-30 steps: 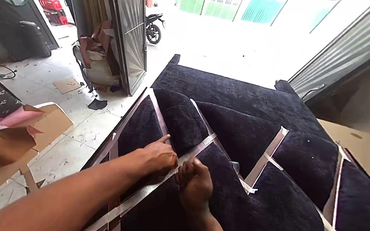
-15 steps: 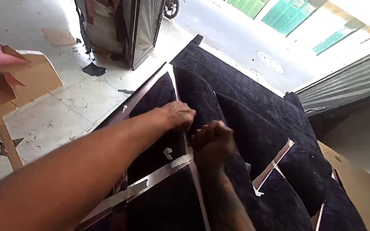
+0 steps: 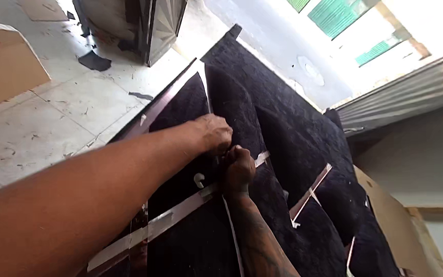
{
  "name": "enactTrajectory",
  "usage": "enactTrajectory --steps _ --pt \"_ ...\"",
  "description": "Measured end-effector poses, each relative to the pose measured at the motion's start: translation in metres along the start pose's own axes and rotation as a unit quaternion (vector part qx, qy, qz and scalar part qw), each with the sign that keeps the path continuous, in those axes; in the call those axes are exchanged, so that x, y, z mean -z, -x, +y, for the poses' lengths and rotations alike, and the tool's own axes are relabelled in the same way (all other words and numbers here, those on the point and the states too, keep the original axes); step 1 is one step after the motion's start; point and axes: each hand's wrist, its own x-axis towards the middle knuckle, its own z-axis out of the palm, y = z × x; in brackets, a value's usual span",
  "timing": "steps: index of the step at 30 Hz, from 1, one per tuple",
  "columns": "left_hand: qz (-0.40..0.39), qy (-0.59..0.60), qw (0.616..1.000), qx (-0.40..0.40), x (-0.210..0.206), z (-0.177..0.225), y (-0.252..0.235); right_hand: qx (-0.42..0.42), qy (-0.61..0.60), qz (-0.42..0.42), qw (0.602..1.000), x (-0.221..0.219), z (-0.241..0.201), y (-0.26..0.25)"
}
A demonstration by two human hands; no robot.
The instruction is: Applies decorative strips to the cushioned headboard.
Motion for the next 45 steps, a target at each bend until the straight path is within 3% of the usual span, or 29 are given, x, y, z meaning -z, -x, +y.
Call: enactTrajectory --steps 4,6,8,11,14,16,18,20,25,29,32,35,37,40,43,45 --pt "-0.004 -0.001 1.000 0.010 0.007 -0.005 -0.002 0.015 -0.087 -0.038 0.995 -0.005 -0.053 -0.010" --pt "0.001 0.003 1.000 0.002 0.002 -0.007 -0.005 0.034 -0.086 -0.020 0.996 0.002 -0.029 0.000" --pt "-0.001 -0.002 1.000 0.006 0.002 -0.008 -0.004 -0.011 -0.084 -0.010 0.996 0.002 0.002 0.007" --pt "-0.001 -0.009 1.000 0.012 0.007 -0.003 -0.006 -0.030 -0.056 -0.007 0.998 -0.003 -0.011 -0.002" --pt "0.004 -0.018 1.000 -0.005 0.006 -0.006 -0.007 0.017 -0.093 -0.048 0.994 -0.007 -0.048 -0.010" --pt "0.008 -0.005 1.000 -0.014 0.000 -0.008 -0.007 0.039 -0.099 -0.046 0.993 -0.001 -0.032 -0.005" --pt "0.003 0.005 1.000 -0.008 0.000 -0.010 -0.007 0.010 -0.078 -0.026 0.997 0.001 0.001 0.002" --pt "-0.005 0.008 1.000 -0.004 0.000 -0.008 -0.005 -0.018 -0.042 -0.002 0.999 -0.001 0.004 0.003" --pt "0.010 -0.002 1.000 -0.009 0.002 -0.007 -0.007 0.001 -0.098 -0.047 0.994 0.000 -0.044 -0.009" --pt "0.011 0.006 1.000 -0.004 -0.003 -0.008 0.001 -0.006 -0.063 -0.012 0.998 0.000 0.010 0.008" --pt "0.017 0.008 1.000 0.009 0.004 -0.001 -0.003 -0.027 -0.020 -0.016 0.999 -0.002 -0.012 -0.003" --pt "0.015 0.004 1.000 0.004 -0.002 -0.003 -0.003 0.007 -0.080 -0.050 0.996 0.000 -0.050 -0.006" --pt "0.013 0.003 1.000 -0.004 -0.004 -0.007 -0.002 0.037 -0.096 -0.041 0.994 0.005 -0.025 -0.002" --pt "0.028 0.003 1.000 -0.007 -0.011 -0.013 0.001 0.000 -0.041 -0.021 0.999 0.000 0.015 0.003" --pt "0.055 -0.010 0.998 -0.026 -0.012 -0.008 -0.002 -0.055 0.002 -0.072 0.996 0.015 -0.025 -0.004" --pt "0.075 0.008 0.997 -0.028 -0.023 -0.008 0.008 -0.026 0.018 -0.143 0.989 0.048 -0.073 0.002"
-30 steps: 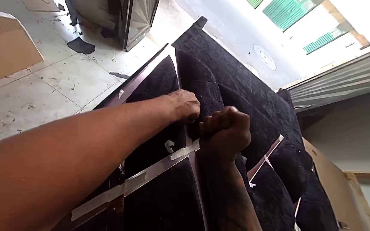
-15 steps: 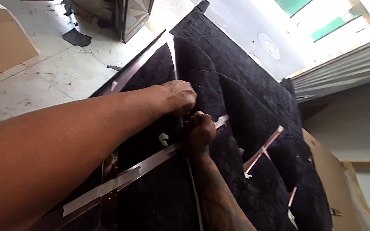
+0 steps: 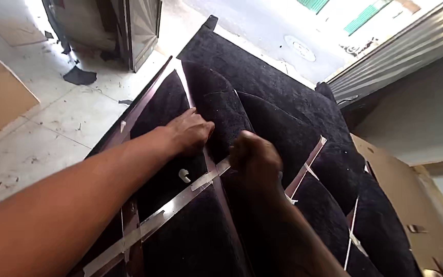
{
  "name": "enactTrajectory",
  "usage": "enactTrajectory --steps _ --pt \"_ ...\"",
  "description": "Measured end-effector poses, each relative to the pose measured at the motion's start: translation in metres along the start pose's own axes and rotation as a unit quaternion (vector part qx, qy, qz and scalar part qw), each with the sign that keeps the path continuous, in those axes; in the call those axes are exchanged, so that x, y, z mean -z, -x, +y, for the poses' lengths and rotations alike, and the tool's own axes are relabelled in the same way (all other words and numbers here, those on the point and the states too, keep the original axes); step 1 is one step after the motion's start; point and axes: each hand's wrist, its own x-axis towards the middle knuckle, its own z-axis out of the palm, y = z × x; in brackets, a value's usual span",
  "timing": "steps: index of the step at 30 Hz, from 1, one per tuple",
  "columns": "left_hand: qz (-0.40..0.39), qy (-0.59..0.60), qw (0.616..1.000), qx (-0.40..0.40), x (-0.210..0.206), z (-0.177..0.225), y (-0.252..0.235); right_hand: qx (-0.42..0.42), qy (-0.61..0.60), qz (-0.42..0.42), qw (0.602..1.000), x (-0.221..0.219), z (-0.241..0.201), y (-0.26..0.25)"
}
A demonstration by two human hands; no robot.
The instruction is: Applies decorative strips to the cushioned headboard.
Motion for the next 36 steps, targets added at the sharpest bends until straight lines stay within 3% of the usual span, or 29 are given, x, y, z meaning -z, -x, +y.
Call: enactTrajectory --steps 3,7,12,18,28,30,32,36 --pt "0.046 0.018 0.999 -0.016 -0.007 0.006 0.022 0.039 0.079 -0.021 0.996 0.061 -0.035 0.042" --pt "0.032 -0.012 0.995 -0.089 -0.003 0.024 0.034 -0.038 0.029 0.031 0.998 0.106 0.001 0.094" --pt "-0.075 -0.095 0.985 -0.125 0.004 0.040 0.019 -0.006 0.019 0.092 0.996 0.106 0.022 0.111" --pt "-0.142 -0.148 0.969 -0.137 0.012 0.052 0.006 0.016 0.001 0.072 0.997 0.110 0.022 0.110" --pt "-0.166 -0.144 0.965 -0.145 0.017 0.065 0.005 0.021 0.048 0.059 0.997 0.112 0.018 0.112" --pt "-0.158 -0.134 0.972 -0.113 0.015 0.069 0.009 0.020 0.056 0.061 0.996 0.113 0.017 0.112" --pt "-0.156 -0.156 0.975 -0.025 0.012 0.077 0.011 0.022 0.062 0.059 0.996 0.113 0.017 0.112" --pt "-0.251 -0.197 0.931 0.178 0.013 0.094 -0.019 0.020 0.071 0.056 0.996 0.112 0.019 0.113"
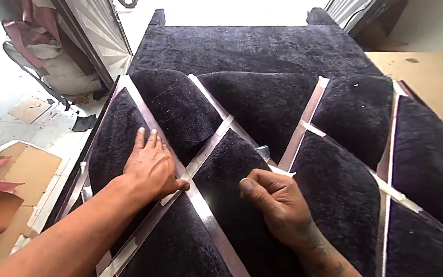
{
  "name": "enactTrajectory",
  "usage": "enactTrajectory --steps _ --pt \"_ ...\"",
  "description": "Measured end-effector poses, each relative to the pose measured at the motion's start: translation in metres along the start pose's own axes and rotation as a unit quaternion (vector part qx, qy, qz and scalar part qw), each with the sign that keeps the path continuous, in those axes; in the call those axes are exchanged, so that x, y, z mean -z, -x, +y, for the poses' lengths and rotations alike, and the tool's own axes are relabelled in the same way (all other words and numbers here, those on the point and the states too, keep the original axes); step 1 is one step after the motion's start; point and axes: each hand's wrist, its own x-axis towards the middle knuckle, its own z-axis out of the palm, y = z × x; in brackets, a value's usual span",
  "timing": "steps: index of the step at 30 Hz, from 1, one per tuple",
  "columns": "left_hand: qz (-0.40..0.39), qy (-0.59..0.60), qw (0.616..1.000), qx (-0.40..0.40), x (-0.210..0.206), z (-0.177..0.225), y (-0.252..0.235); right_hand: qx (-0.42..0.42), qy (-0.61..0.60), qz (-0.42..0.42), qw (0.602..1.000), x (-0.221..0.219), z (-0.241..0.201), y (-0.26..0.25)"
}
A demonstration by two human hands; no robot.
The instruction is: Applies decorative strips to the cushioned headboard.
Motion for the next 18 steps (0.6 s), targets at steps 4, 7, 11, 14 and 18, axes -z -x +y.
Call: enactTrajectory --steps 4,7,11,14,18 --pt "-0.049 0.017 0.998 0.033 0.014 0.006 -0.023 0.022 0.205 0.030 0.978 0.016 -0.015 -0.005" --pt "-0.082 0.003 0.995 0.050 0.018 0.015 -0.029 -0.086 0.544 -0.041 0.833 0.094 -0.023 -0.037" --pt "-0.107 -0.026 0.991 0.070 0.032 0.021 -0.029 -0.320 0.656 -0.190 0.657 0.176 0.008 -0.116" --pt "-0.124 -0.010 0.989 0.084 0.035 0.020 -0.027 -0.331 0.675 -0.232 0.616 0.171 0.025 -0.131" --pt "-0.111 0.022 0.988 0.103 0.025 0.018 -0.029 -0.305 0.681 -0.207 0.633 0.171 0.050 -0.123"
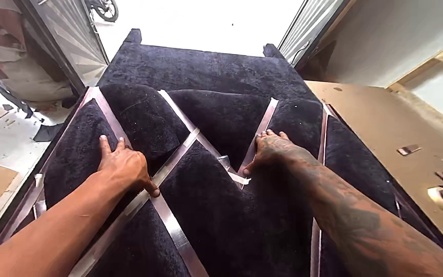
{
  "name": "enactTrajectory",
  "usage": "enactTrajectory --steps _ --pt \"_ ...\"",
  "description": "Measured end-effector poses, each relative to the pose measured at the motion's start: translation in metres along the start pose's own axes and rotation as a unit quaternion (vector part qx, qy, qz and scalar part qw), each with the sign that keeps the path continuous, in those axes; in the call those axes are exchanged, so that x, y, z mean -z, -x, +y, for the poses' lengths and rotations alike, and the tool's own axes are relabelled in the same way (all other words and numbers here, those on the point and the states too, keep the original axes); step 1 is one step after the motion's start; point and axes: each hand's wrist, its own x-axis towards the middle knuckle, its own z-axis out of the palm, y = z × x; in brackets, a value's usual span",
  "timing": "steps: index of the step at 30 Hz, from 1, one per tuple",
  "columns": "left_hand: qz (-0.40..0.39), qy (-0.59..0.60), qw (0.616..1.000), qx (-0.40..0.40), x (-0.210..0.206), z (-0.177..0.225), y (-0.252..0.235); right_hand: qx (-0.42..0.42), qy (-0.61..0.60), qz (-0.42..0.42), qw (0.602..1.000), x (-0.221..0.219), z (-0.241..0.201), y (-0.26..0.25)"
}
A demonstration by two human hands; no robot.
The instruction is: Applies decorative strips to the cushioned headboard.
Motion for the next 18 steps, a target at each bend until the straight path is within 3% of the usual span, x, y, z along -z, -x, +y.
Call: enactTrajectory --steps 5,8,11,13,18 --pt "0.012 0.005 0.999 -0.040 -0.005 0.000 0.022 -0.027 0.007 -0.044 0.999 0.023 -0.012 0.016" --pt "0.045 0.015 0.994 -0.097 -0.023 0.004 0.041 -0.024 0.025 0.016 0.999 0.053 -0.042 0.053" --pt "0.049 0.025 0.994 -0.100 -0.037 0.002 0.038 0.113 -0.066 0.138 0.982 0.071 -0.090 0.055" --pt "0.048 0.024 0.994 -0.100 -0.039 0.001 0.038 0.207 -0.110 0.138 0.962 0.062 -0.130 0.030" --pt "0.050 0.055 0.992 -0.098 -0.048 -0.001 0.035 0.181 -0.045 0.124 0.975 0.052 -0.182 0.030"
